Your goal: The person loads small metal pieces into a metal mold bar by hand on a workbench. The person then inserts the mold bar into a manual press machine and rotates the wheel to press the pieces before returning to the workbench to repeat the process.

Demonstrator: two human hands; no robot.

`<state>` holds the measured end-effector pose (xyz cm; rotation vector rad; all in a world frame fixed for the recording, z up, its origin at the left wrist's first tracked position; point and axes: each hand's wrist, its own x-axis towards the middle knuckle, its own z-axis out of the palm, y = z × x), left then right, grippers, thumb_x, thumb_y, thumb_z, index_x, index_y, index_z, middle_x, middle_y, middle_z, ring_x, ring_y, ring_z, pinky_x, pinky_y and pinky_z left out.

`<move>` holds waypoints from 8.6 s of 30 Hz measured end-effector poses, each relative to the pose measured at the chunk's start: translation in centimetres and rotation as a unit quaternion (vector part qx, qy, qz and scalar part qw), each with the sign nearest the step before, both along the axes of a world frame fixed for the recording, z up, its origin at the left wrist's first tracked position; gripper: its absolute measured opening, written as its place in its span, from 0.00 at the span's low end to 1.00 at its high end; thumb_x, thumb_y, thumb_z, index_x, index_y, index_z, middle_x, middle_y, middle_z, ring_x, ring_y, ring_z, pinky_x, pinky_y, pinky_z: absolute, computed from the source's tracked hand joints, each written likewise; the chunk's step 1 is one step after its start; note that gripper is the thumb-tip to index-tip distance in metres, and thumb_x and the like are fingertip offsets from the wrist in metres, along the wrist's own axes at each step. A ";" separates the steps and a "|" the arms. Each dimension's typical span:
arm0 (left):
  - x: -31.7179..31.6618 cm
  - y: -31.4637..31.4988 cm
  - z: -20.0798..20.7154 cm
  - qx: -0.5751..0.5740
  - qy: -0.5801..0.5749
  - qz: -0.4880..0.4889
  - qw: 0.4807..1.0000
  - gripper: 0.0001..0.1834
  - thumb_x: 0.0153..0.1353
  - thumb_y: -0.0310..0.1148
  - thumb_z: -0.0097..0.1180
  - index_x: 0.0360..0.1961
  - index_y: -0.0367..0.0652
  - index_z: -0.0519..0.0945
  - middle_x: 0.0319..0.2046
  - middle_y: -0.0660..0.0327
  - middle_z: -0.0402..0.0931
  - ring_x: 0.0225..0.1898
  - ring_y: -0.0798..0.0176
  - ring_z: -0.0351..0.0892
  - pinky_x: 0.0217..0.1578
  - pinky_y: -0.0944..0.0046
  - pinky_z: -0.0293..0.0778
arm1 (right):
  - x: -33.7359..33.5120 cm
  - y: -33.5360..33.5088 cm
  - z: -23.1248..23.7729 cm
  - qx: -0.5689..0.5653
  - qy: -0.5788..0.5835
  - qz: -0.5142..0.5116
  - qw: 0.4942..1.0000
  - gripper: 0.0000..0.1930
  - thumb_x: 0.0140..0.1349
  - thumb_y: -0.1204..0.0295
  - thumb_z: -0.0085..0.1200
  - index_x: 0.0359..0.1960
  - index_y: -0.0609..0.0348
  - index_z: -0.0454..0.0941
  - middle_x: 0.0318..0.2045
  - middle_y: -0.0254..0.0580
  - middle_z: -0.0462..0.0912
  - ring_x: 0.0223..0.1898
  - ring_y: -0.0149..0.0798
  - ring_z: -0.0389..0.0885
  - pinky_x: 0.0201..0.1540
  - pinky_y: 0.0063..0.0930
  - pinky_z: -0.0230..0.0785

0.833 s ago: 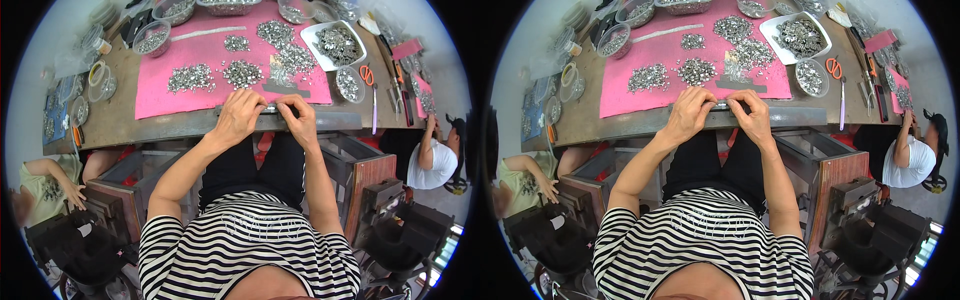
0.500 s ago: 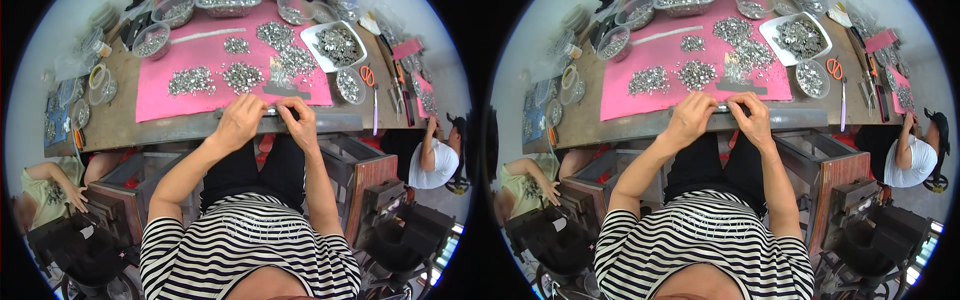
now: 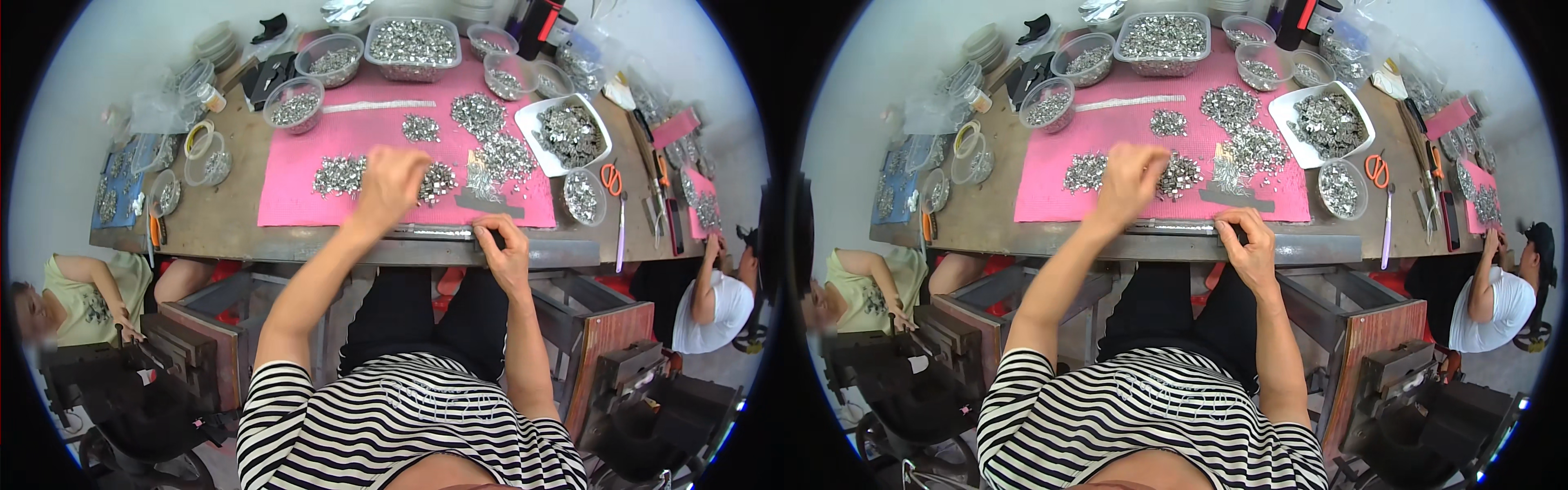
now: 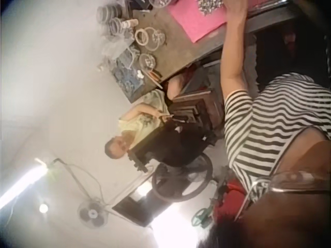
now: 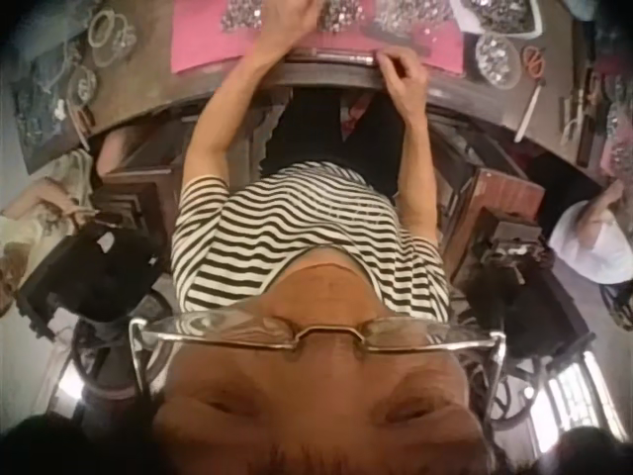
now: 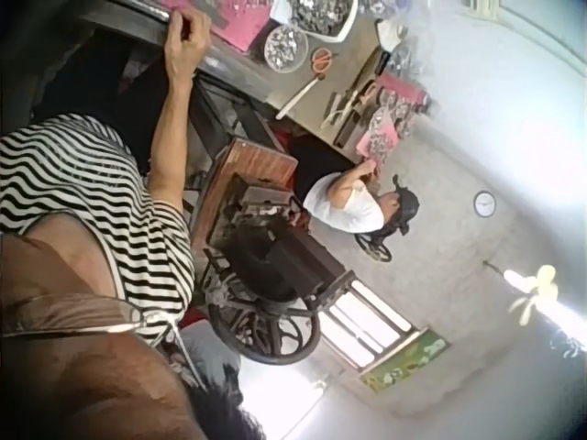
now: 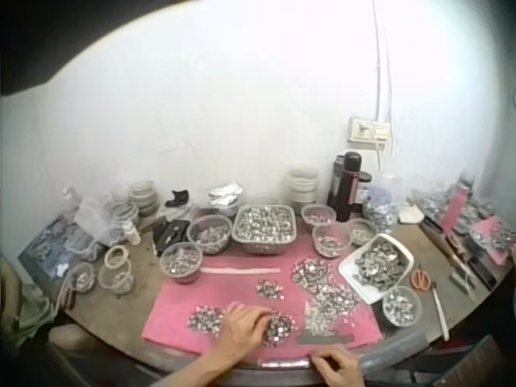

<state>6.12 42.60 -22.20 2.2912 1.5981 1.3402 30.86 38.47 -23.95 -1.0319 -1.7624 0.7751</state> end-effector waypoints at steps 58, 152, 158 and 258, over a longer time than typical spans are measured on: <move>-4.3 6.6 -2.5 -0.063 0.103 0.113 0.986 0.09 0.56 0.37 0.64 0.33 0.45 0.87 0.34 0.58 0.79 0.41 0.52 0.78 0.48 0.50 0.68 | -5.2 9.4 2.0 0.265 -0.468 0.025 0.843 0.05 0.52 0.75 0.57 0.29 0.61 0.84 0.32 0.47 0.84 0.41 0.48 0.81 0.47 0.42 0.69; 4.5 5.0 0.0 -0.056 0.228 -0.086 0.968 0.06 0.55 0.33 0.67 0.35 0.48 0.85 0.36 0.60 0.80 0.48 0.54 0.76 0.57 0.42 0.60 | -1.0 -1.0 -0.2 0.183 -0.128 -0.004 0.975 0.11 0.57 0.82 0.62 0.42 0.61 0.81 0.41 0.42 0.84 0.43 0.46 0.82 0.49 0.38 0.68; 4.5 6.6 0.3 -0.121 0.293 -0.147 0.937 0.05 0.58 0.33 0.65 0.33 0.45 0.83 0.36 0.59 0.79 0.50 0.53 0.76 0.59 0.40 0.59 | -0.4 -0.7 0.0 0.143 -0.094 -0.033 0.985 0.09 0.59 0.84 0.59 0.41 0.63 0.83 0.41 0.45 0.85 0.41 0.46 0.82 0.47 0.36 0.72; -7.2 -7.4 -1.6 -0.072 0.028 0.209 0.975 0.05 0.58 0.35 0.68 0.35 0.49 0.88 0.32 0.65 0.82 0.38 0.60 0.77 0.56 0.50 0.59 | -13.3 6.0 -0.2 0.265 -0.304 0.088 0.911 0.05 0.59 0.71 0.64 0.36 0.55 0.86 0.31 0.39 0.81 0.41 0.44 0.79 0.48 0.40 0.65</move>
